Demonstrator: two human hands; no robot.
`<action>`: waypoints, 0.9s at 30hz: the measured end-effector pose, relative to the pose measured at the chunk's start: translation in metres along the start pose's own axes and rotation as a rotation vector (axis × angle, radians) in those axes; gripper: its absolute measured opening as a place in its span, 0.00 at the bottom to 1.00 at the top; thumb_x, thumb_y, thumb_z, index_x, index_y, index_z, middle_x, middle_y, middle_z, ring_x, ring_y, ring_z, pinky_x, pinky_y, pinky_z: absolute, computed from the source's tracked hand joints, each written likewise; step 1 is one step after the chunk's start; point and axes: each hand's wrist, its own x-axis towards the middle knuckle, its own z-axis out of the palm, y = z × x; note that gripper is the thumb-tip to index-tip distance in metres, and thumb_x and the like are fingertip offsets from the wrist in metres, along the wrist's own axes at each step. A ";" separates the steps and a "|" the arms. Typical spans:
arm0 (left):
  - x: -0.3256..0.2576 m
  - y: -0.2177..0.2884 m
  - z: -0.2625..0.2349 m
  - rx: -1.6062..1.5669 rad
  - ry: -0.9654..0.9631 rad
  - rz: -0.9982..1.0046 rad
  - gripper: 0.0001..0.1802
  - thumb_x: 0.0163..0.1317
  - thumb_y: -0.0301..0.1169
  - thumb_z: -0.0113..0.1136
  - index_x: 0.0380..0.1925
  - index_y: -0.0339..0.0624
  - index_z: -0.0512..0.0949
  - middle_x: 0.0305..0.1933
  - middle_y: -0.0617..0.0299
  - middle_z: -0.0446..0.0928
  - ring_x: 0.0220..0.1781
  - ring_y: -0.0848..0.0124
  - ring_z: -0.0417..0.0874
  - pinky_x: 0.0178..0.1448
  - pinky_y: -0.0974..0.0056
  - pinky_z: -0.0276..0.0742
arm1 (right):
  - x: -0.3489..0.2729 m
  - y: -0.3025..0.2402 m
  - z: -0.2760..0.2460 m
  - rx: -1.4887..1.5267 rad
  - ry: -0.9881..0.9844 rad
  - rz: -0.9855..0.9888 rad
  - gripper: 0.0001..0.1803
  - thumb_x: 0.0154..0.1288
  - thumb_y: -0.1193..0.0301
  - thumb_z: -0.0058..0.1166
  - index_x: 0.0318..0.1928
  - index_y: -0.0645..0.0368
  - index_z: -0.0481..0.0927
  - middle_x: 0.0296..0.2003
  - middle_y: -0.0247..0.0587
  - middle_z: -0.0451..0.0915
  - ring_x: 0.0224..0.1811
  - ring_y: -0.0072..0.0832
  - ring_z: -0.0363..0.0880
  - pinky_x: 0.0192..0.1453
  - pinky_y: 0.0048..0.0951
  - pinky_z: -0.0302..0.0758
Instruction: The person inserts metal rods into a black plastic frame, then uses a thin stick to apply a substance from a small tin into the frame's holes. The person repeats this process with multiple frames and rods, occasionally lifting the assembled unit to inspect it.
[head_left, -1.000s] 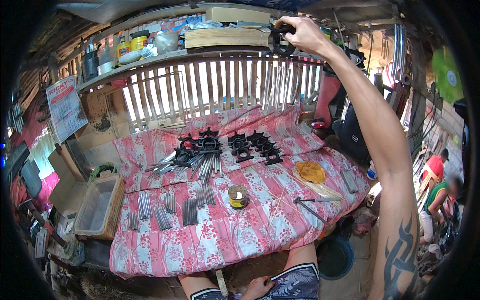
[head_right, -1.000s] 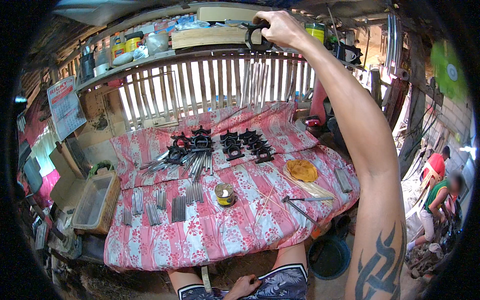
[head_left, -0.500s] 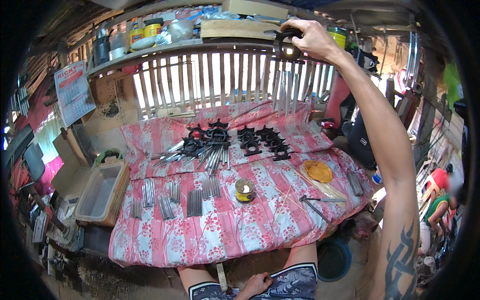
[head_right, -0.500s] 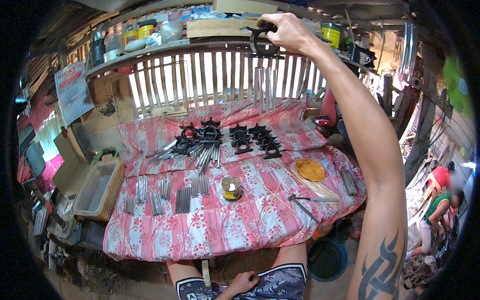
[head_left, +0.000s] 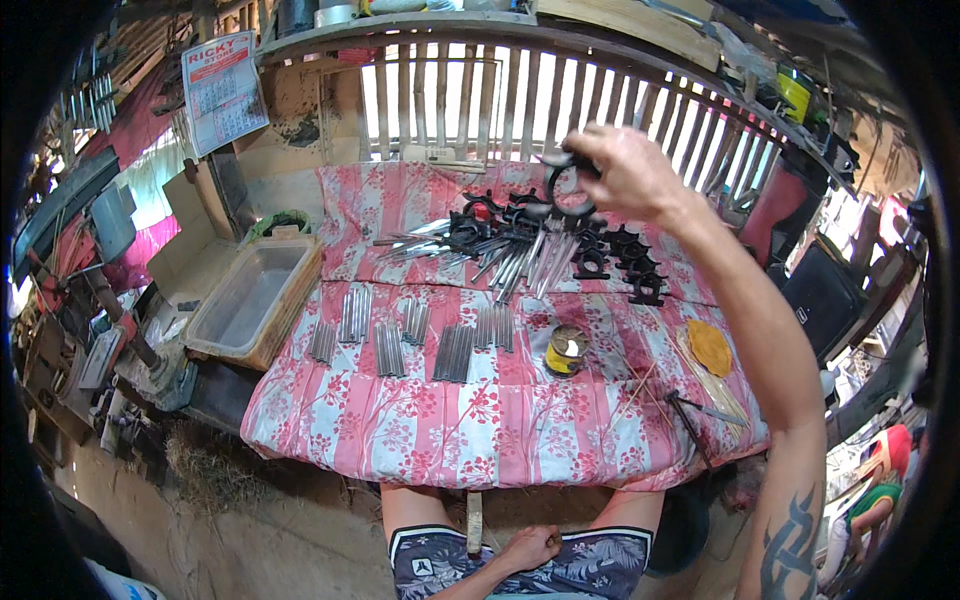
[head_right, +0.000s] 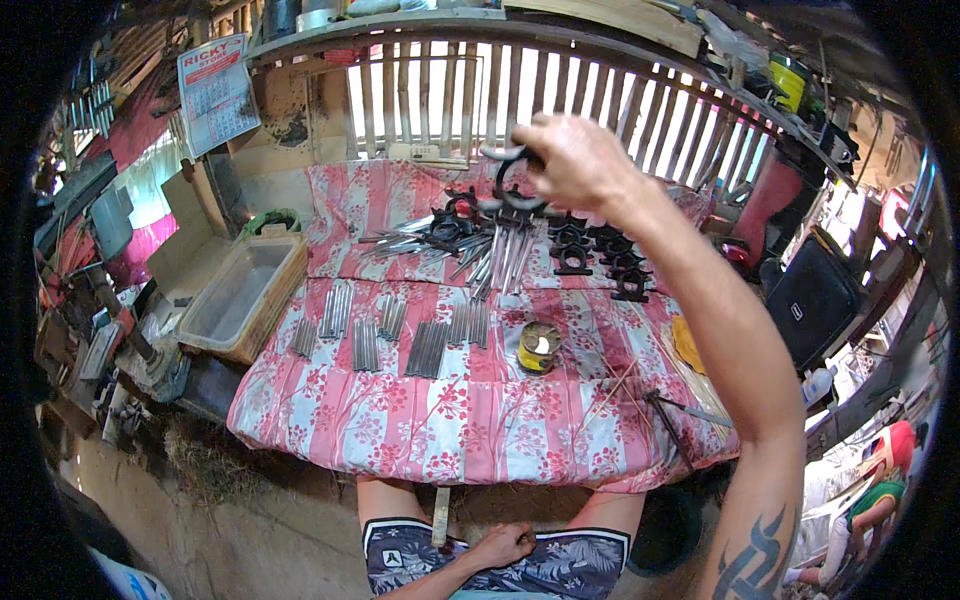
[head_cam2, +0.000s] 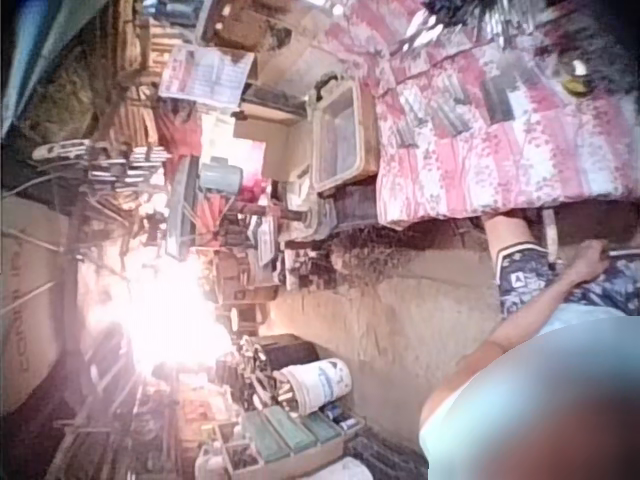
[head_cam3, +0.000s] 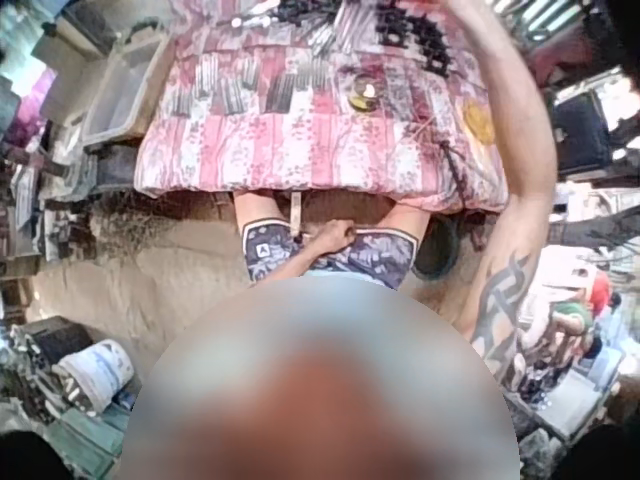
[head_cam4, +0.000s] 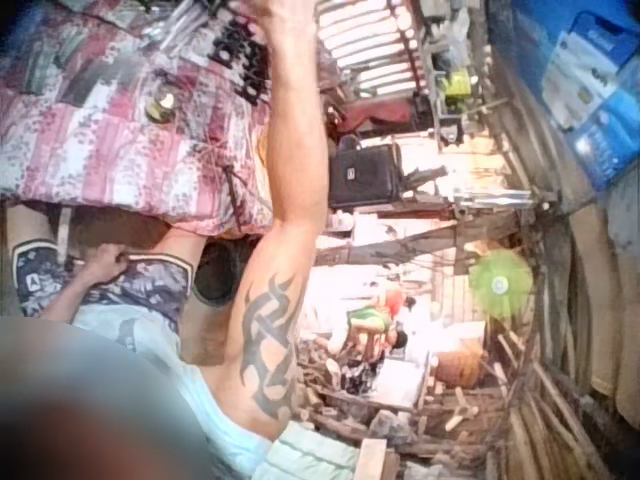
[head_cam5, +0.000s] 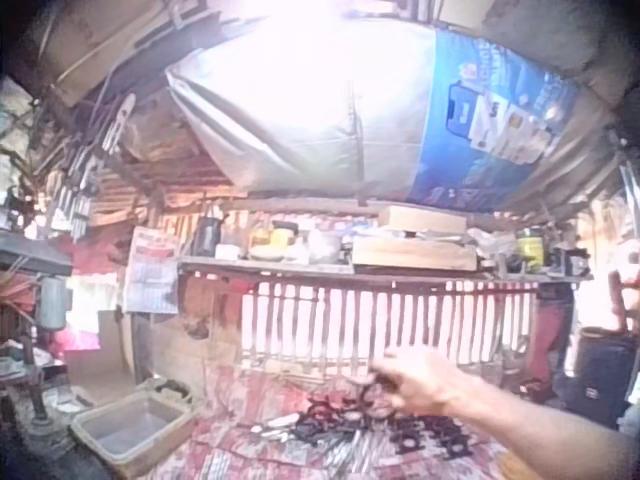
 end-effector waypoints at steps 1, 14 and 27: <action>0.001 -0.002 0.002 0.028 0.011 0.009 0.20 0.70 0.44 0.62 0.51 0.39 0.82 0.45 0.39 0.87 0.51 0.41 0.89 0.57 0.41 0.82 | -0.002 -0.012 0.012 0.033 -0.011 0.005 0.13 0.62 0.75 0.66 0.48 0.61 0.86 0.42 0.47 0.87 0.43 0.41 0.88 0.49 0.44 0.86; -0.015 0.028 -0.016 -0.220 0.180 -0.004 0.12 0.66 0.36 0.62 0.40 0.40 0.87 0.39 0.42 0.88 0.43 0.45 0.91 0.50 0.44 0.85 | 0.116 -0.116 0.141 0.286 -0.029 -0.005 0.15 0.56 0.69 0.61 0.42 0.65 0.86 0.36 0.63 0.86 0.42 0.59 0.88 0.48 0.59 0.85; 0.003 0.017 0.005 -0.237 0.624 0.120 0.12 0.66 0.37 0.66 0.34 0.39 0.87 0.33 0.43 0.86 0.36 0.45 0.90 0.42 0.43 0.84 | 0.243 -0.181 0.351 0.318 -0.381 0.477 0.31 0.58 0.55 0.67 0.56 0.65 0.88 0.57 0.62 0.87 0.60 0.57 0.87 0.64 0.51 0.84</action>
